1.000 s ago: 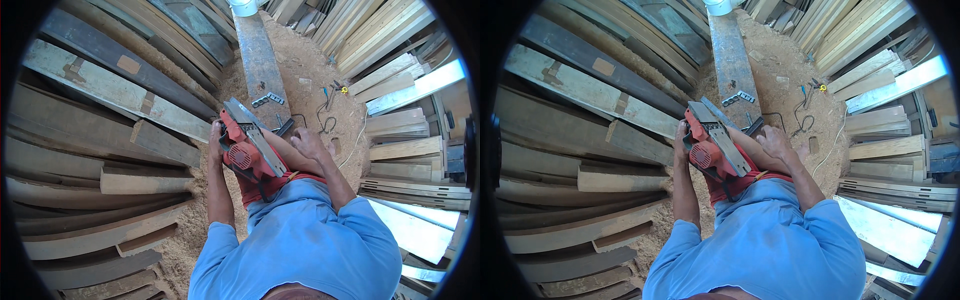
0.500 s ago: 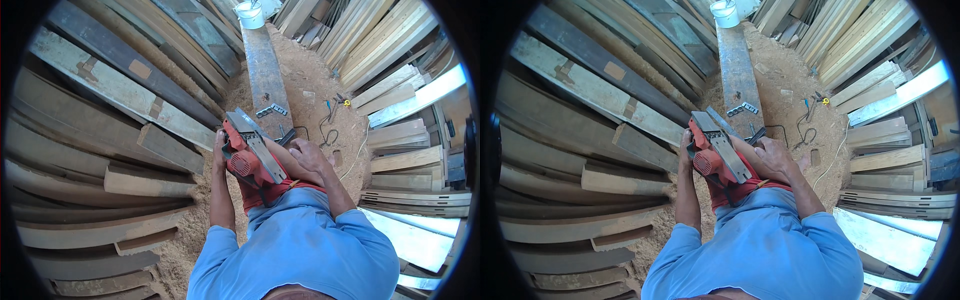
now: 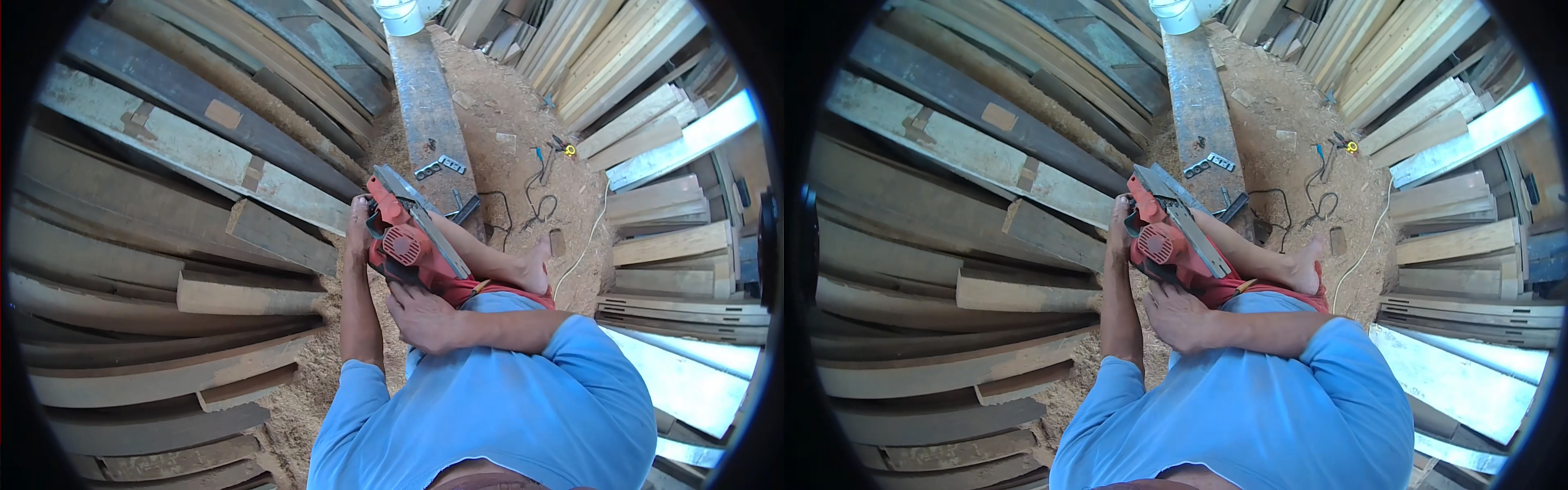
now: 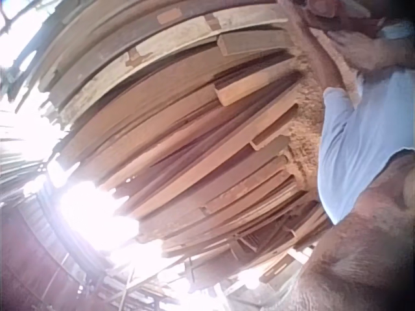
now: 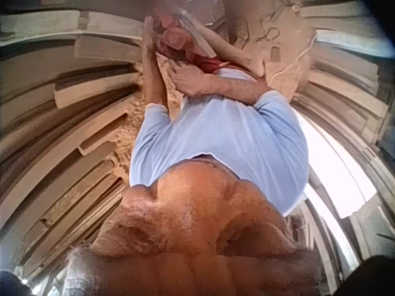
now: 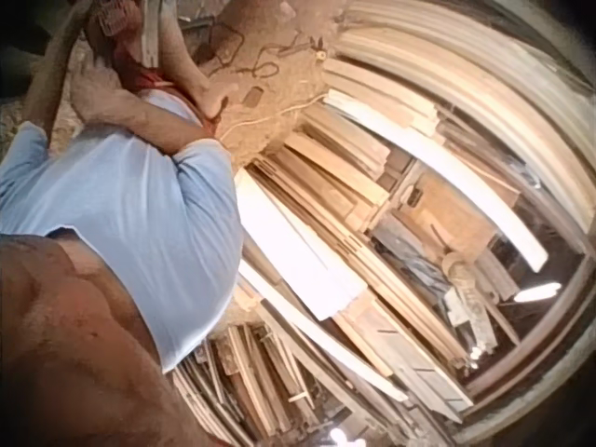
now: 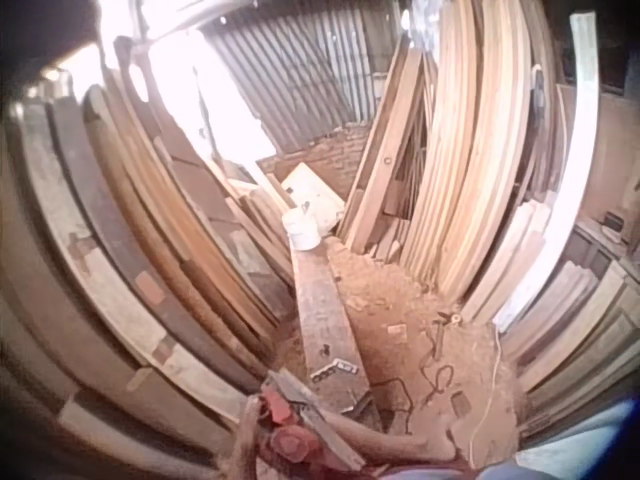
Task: The person holds an electric power planer and uses a small hex key to remove and replace screws on the planer blade assembly, handling a metal ruler and a small mounting plate.
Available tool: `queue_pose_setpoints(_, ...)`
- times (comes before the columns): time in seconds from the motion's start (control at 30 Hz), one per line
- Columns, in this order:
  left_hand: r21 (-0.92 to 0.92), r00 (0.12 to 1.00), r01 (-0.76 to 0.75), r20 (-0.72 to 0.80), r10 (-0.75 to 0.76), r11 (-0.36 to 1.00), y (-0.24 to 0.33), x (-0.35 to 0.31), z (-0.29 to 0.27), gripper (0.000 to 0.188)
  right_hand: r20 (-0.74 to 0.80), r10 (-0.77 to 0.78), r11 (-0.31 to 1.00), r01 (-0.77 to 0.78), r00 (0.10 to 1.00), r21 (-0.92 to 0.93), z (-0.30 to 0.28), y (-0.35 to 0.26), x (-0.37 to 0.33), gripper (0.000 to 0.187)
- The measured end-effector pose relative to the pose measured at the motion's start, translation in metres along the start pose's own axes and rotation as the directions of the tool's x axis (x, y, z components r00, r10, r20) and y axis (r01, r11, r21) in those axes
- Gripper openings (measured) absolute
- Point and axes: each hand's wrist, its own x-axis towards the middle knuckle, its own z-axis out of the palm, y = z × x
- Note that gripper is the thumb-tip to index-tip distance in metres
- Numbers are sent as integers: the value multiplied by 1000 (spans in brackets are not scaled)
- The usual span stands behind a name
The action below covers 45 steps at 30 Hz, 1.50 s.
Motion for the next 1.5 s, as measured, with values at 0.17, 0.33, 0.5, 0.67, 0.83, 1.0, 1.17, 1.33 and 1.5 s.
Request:
queue_pose_setpoints(0.17, 35, 1000, -9, 13, 9, 999, 3, -4, -5, 37, -268, -11, 969, -56, 963, -241, 22, 16, 30, 66)
queue_pose_setpoints(0.33, -21, 1000, -12, -9, 12, 1000, 0, -8, -2, 38, -177, 140, 944, -185, 974, -272, 38, 22, 46, 72)
queue_pose_setpoints(0.5, 121, 1000, 15, -22, -13, 993, 8, -4, -1, 37, -122, 235, 882, -265, 964, -390, 41, 22, 64, 70)
queue_pose_setpoints(0.67, 313, 996, 73, -75, -51, 947, 4, 25, -27, 37, -86, 100, 751, -132, 991, -646, 67, 27, 70, 59)
queue_pose_setpoints(0.83, 816, 970, -241, 223, 98, 525, 26, 17, -15, 35, -139, -66, 618, -68, 988, -783, 87, 38, 69, 43)
queue_pose_setpoints(1.0, 296, 999, -43, 12, 42, 954, 3, 9, -16, 29, 2, -50, 754, 39, 999, -655, 83, 39, 70, 42)
queue_pose_setpoints(1.17, 277, 991, -70, 132, 35, 958, -6, 6, -32, 32, 68, 67, 802, -13, 995, -598, 61, 23, 65, 54)
queue_pose_setpoints(1.33, -46, 998, 59, 10, -59, 997, -21, 14, -29, 30, -73, 8, 733, -56, 997, -678, 69, 28, 65, 63)
queue_pose_setpoints(1.5, -153, 999, 48, -7, -49, 987, -22, 12, -24, 30, -129, 25, 803, -97, 991, -589, 70, 29, 65, 59)
